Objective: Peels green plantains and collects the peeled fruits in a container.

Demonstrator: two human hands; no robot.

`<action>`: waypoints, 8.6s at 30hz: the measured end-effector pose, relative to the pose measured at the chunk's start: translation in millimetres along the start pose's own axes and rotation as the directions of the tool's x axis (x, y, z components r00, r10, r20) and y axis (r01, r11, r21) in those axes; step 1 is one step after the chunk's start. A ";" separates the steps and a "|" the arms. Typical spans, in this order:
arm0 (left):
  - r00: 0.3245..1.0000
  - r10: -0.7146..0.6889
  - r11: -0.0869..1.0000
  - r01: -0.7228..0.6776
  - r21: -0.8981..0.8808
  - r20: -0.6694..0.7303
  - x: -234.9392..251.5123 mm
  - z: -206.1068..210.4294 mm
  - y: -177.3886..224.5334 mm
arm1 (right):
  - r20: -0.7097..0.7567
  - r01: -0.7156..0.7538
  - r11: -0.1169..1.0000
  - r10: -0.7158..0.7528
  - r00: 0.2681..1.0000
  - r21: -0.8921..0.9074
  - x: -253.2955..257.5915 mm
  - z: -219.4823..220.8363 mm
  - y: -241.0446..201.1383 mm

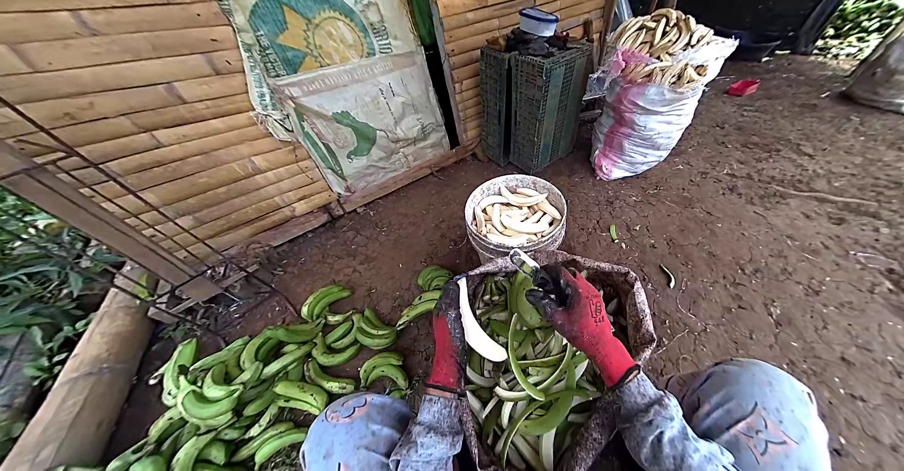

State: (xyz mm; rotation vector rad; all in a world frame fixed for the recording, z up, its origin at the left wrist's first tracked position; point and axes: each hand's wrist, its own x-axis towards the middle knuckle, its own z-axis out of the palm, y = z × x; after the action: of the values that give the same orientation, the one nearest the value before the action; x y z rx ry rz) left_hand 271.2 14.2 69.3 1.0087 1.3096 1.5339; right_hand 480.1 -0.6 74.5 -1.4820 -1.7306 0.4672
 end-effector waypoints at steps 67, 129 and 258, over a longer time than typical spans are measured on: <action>0.964 0.040 0.978 -0.092 0.186 0.265 -37.8 15.6 11.3 | 0.213 0.141 0.964 -0.092 0.973 -0.227 -4.7 -14.6 -3.9; 0.909 -0.167 0.788 0.356 -0.502 0.383 -19.9 2.7 -1.2 | 0.025 0.281 0.958 -0.282 0.959 0.052 -25.9 6.9 0.8; 0.986 -0.104 0.995 0.103 0.014 0.129 -2.1 30.9 15.3 | 0.014 0.039 0.999 -0.039 0.999 0.012 28.7 -21.3 4.6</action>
State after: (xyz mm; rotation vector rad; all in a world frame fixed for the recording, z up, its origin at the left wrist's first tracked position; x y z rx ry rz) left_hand 299.5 20.1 88.1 1.0125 1.2574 1.3636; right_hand 499.1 23.1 93.7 -1.4374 -1.7621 0.4680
